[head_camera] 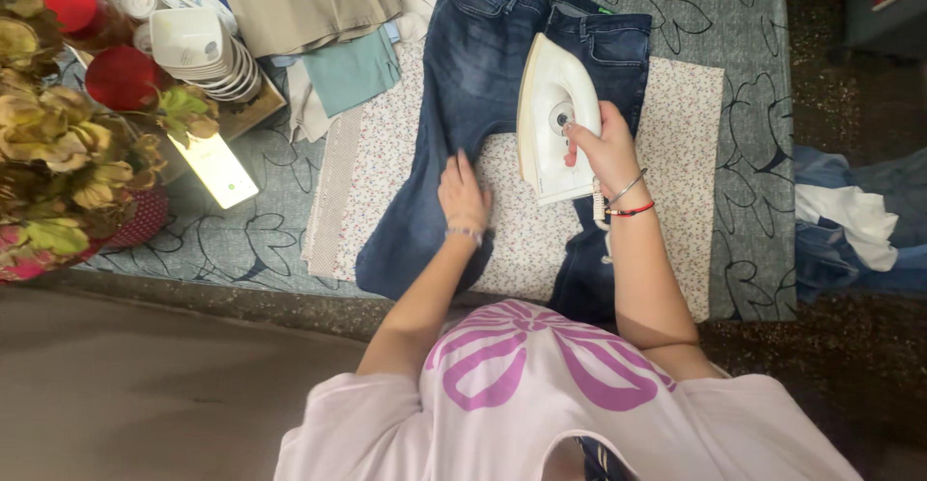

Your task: The person irons a pair of beige trousers and then a pair of blue jeans on a patterned ironing board. They use a white electric iron to smooth the fabric, adjusting the garments and flipping them over to treat different sections.

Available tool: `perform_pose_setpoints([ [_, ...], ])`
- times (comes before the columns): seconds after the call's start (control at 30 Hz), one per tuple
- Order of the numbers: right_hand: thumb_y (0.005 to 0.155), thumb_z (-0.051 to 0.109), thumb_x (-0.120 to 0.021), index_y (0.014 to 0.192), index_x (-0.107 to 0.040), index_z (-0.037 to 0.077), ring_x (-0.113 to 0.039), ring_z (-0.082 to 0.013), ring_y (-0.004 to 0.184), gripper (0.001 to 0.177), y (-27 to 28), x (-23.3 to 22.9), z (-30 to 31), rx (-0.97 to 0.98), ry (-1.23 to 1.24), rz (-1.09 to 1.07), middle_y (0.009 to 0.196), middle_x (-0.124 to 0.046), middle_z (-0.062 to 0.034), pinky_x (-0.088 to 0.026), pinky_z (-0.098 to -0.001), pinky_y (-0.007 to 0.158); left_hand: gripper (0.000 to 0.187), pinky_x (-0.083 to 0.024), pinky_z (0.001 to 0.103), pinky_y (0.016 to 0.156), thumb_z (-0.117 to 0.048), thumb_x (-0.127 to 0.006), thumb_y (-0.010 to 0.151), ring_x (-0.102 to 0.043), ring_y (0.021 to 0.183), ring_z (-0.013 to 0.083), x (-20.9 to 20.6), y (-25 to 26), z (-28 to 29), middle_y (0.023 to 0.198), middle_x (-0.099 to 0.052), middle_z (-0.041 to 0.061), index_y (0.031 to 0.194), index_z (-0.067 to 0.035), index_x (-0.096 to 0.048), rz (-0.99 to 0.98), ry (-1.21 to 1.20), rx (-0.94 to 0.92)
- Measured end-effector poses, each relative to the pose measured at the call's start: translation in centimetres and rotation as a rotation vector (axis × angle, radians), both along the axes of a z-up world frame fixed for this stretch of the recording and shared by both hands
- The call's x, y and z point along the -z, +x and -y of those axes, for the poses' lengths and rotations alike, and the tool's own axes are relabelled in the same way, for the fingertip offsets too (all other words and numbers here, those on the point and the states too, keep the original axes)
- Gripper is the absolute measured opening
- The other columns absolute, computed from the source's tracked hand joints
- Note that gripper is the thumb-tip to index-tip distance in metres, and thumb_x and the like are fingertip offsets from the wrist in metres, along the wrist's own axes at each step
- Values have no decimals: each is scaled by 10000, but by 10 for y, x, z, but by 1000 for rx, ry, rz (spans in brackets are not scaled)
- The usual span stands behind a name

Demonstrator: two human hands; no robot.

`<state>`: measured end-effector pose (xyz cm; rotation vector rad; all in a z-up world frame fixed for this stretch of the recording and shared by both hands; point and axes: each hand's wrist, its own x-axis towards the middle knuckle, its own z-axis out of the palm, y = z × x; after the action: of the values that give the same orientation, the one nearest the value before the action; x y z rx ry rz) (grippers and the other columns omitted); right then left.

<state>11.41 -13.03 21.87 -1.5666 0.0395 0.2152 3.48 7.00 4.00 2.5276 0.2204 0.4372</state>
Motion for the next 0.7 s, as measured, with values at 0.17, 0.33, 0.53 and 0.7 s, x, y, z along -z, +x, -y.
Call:
perform_pose_setpoints([
  [0.17,922,51,-684,1139,-536,-8,-594,-109,649,269,-1,21,-13,41,-20,-46,848,-610,-60,-551,-289,552,380,-588,473,868,-101,-615,983,-714,1024,348,26,59,17,1204,-674,182,1350,-36,-544,-526,166,371],
  [0.33,945,78,-676,1141,-528,-4,-601,-122,632,259,12,36,-16,120,-21,-33,829,-611,-67,-560,-286,564,132,-549,497,794,-156,-672,855,-675,895,359,-16,28,16,944,-681,160,956,-72,-663,-202,-20,432],
  [0.53,959,94,-685,1163,-535,-4,-631,-106,690,272,32,53,-36,186,25,-28,871,-631,-57,-599,-294,608,220,-523,488,792,-253,-686,936,-650,899,380,23,23,-115,963,-667,169,1031,-56,-675,-38,-98,-228],
  [0.7,956,84,-675,1159,-539,-15,-618,-129,646,263,47,60,-46,201,73,-37,838,-622,-73,-583,-302,573,266,-530,488,746,-277,-722,858,-671,852,393,37,-20,-131,926,-695,175,1007,-58,-692,-105,-158,-45],
])
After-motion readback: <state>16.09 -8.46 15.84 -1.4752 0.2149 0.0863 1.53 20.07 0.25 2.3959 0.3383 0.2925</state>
